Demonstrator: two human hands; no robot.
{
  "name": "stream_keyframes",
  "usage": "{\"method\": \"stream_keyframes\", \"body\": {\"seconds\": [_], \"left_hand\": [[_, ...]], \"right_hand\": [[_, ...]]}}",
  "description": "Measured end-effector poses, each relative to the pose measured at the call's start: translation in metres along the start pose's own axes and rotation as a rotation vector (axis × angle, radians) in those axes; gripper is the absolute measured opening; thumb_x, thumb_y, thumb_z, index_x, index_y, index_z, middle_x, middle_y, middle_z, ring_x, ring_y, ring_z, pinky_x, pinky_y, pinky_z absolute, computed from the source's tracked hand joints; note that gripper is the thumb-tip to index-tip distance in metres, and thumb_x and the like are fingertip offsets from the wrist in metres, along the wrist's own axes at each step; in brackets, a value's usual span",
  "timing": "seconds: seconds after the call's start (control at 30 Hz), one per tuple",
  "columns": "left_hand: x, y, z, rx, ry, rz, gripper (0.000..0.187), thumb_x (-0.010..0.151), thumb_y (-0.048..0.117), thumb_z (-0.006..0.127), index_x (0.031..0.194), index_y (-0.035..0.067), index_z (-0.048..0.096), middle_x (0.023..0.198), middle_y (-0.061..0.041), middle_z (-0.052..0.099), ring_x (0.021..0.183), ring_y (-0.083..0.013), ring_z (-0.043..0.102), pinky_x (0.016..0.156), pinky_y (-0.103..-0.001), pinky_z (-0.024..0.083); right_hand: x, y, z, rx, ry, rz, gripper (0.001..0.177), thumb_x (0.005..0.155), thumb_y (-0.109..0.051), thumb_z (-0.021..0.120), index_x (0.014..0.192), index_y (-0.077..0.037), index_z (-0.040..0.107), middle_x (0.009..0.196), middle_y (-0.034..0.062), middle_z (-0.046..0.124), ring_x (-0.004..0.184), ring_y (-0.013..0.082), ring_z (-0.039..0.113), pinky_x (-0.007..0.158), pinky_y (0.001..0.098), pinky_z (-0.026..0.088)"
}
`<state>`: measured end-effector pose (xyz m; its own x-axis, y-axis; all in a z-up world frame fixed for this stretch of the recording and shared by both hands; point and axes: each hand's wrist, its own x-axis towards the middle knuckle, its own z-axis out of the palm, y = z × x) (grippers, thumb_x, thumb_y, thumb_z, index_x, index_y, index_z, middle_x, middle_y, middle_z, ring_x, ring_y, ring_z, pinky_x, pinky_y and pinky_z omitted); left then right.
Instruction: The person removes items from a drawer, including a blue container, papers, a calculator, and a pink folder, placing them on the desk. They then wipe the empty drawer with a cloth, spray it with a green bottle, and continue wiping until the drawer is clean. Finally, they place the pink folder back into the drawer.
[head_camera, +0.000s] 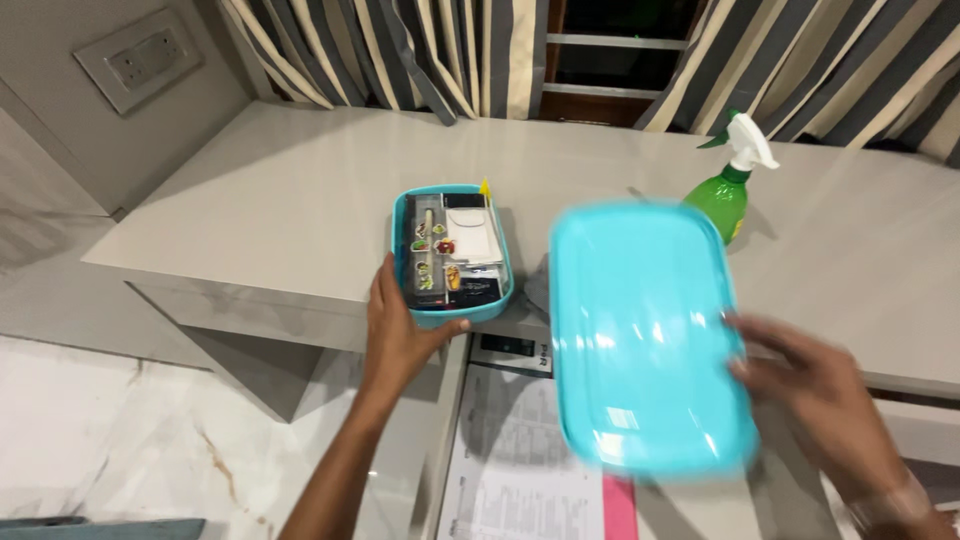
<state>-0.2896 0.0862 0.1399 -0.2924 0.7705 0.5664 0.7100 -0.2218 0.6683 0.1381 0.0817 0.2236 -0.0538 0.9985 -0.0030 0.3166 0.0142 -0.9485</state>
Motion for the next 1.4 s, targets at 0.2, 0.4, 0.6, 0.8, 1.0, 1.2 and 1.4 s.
{"method": "stream_keyframes", "body": {"seconds": [0.2,0.4,0.6,0.8,1.0,1.2,1.4], "left_hand": [[0.007,0.007,-0.02,0.233,-0.064,-0.034,0.08,0.056,0.033,0.099,0.12,0.003,0.062,0.142,-0.021,0.056,0.123,-0.0399,0.055,0.098,-0.051,0.047],[0.03,-0.024,-0.049,0.335,0.013,-0.036,0.065,0.058,0.044,0.095,0.103,0.005,0.069,0.092,-0.012,0.077,0.089,-0.0328,0.07,0.078,-0.047,0.056],[0.065,-0.084,-0.075,0.365,-0.084,-0.249,0.069,0.064,0.049,0.091,0.111,0.005,0.066,0.091,-0.016,0.076,0.08,-0.0286,0.074,0.075,-0.047,0.059],[0.08,-0.115,-0.091,0.346,-0.076,-0.377,0.074,0.076,0.035,0.087,0.14,0.011,0.058,0.118,-0.021,0.072,0.099,-0.0377,0.07,0.09,-0.049,0.054],[0.023,-0.084,-0.052,0.337,0.128,-0.055,0.079,0.088,0.021,0.08,0.154,-0.001,0.041,0.155,-0.034,0.034,0.143,-0.0491,0.035,0.115,-0.061,0.03],[-0.037,0.012,0.017,0.282,-0.199,0.15,0.059,0.086,0.024,0.08,0.138,0.008,0.056,0.146,-0.024,0.047,0.137,-0.0425,0.042,0.112,-0.057,0.035],[-0.08,0.044,0.072,0.494,-0.98,0.098,0.066,0.088,0.039,0.077,0.139,0.004,0.052,0.142,-0.021,0.05,0.131,-0.0384,0.048,0.107,-0.052,0.041]], "right_hand": [[0.138,-0.024,0.07,0.168,-0.057,-0.032,0.041,0.093,-0.006,0.069,0.133,-0.007,0.068,0.118,0.0084,0.069,0.098,0.0166,0.062,0.08,0.0338,0.052],[0.229,0.002,0.119,0.192,-0.034,0.086,0.036,0.092,-0.002,0.068,0.128,-0.007,0.07,0.118,0.0132,0.072,0.098,0.0193,0.071,0.083,0.0325,0.06],[0.279,0.031,0.196,0.093,-0.194,0.052,0.04,0.087,0.001,0.07,0.126,0.0,0.067,0.124,0.0205,0.07,0.104,0.0266,0.073,0.088,0.0358,0.065],[0.264,0.033,0.242,-0.611,-0.485,-0.354,0.068,0.095,-0.034,0.068,0.157,-0.017,0.044,0.126,0.0278,0.068,0.126,0.0395,0.066,0.11,0.0474,0.05],[0.164,0.038,0.176,-0.963,-0.292,-0.523,0.068,0.092,-0.064,0.057,0.151,-0.03,0.047,0.162,0.0163,0.033,0.151,0.0413,0.018,0.117,0.0654,0.013],[0.112,0.064,0.104,-0.986,-0.232,-0.568,0.064,0.095,-0.055,0.054,0.151,-0.027,0.049,0.162,0.0147,0.035,0.149,0.0353,0.029,0.113,0.0663,0.022],[0.096,0.097,0.043,-0.967,-0.09,-0.639,0.045,0.098,-0.03,0.062,0.14,-0.013,0.062,0.153,0.0187,0.05,0.14,0.0403,0.046,0.112,0.048,0.042]]}}
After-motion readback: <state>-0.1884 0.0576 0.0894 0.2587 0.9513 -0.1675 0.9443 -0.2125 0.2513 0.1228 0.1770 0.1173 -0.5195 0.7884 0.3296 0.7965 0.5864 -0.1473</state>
